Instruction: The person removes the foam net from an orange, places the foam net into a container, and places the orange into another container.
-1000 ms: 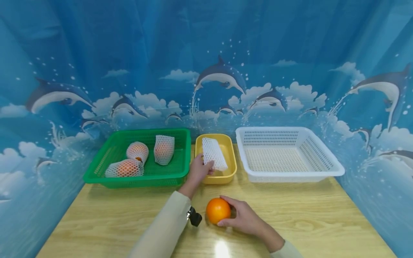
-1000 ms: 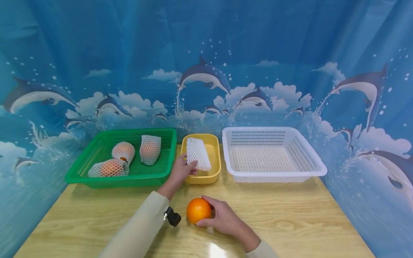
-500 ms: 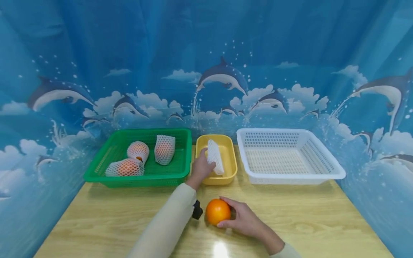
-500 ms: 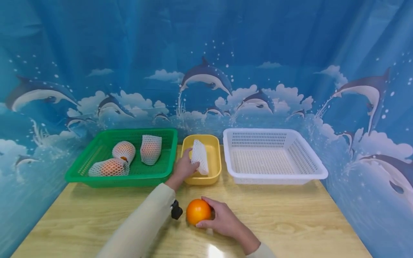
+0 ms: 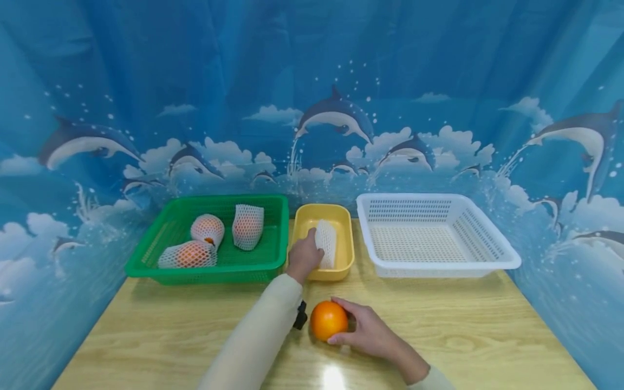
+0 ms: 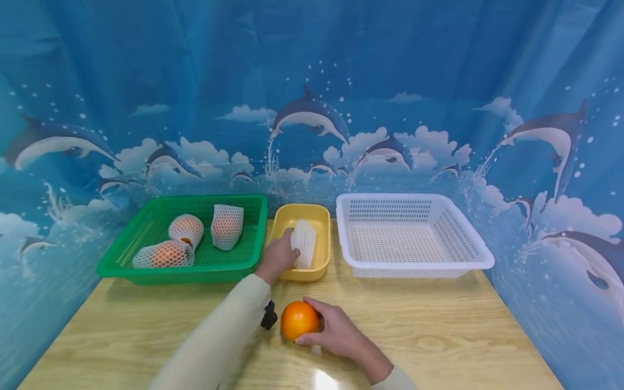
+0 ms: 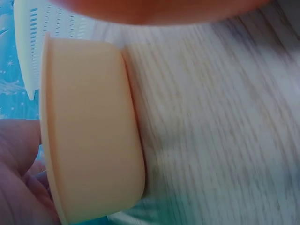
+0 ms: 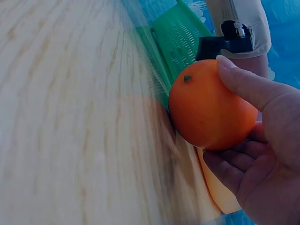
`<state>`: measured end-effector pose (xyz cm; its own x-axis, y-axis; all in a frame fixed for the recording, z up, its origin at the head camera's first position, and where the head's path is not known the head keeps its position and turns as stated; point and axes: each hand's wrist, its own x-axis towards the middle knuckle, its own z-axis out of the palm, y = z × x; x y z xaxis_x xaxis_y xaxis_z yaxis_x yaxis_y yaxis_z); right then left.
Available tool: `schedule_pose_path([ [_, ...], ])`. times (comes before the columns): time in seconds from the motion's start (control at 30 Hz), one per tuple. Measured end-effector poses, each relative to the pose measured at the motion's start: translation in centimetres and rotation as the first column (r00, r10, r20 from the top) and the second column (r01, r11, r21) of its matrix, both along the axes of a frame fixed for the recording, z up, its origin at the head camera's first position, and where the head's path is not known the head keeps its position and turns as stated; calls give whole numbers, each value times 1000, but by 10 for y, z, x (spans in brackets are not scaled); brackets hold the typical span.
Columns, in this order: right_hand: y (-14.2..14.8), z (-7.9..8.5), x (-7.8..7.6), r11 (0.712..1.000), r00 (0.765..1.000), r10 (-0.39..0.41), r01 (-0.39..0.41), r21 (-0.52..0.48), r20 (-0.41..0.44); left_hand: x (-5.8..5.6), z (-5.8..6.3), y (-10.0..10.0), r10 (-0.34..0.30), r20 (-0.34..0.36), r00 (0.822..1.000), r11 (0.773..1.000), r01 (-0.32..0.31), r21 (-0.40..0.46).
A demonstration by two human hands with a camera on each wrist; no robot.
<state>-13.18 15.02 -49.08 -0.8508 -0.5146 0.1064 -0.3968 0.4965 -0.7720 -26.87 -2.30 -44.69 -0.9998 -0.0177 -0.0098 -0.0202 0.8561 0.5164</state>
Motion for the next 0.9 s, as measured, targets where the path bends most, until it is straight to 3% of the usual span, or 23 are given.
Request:
schedule_pose_path([
  [0.17,0,-1,0,1000,1000,-5,5,8,-5,3,-5,0,-10,-76,997,999,7,-37],
  [0.3,0,-2,0,1000,1000,-13,13,7,-20,8,-5,3,15,-123,992,1000,-13,13],
  [0.5,2,-3,-1,1000,1000,-17,17,-4,-22,7,-7,11,103,-94,990,993,-98,64],
  [0.9,3,0,0,1000,1000,-7,7,-16,-2,8,-12,16,114,-82,990,993,-115,-9],
])
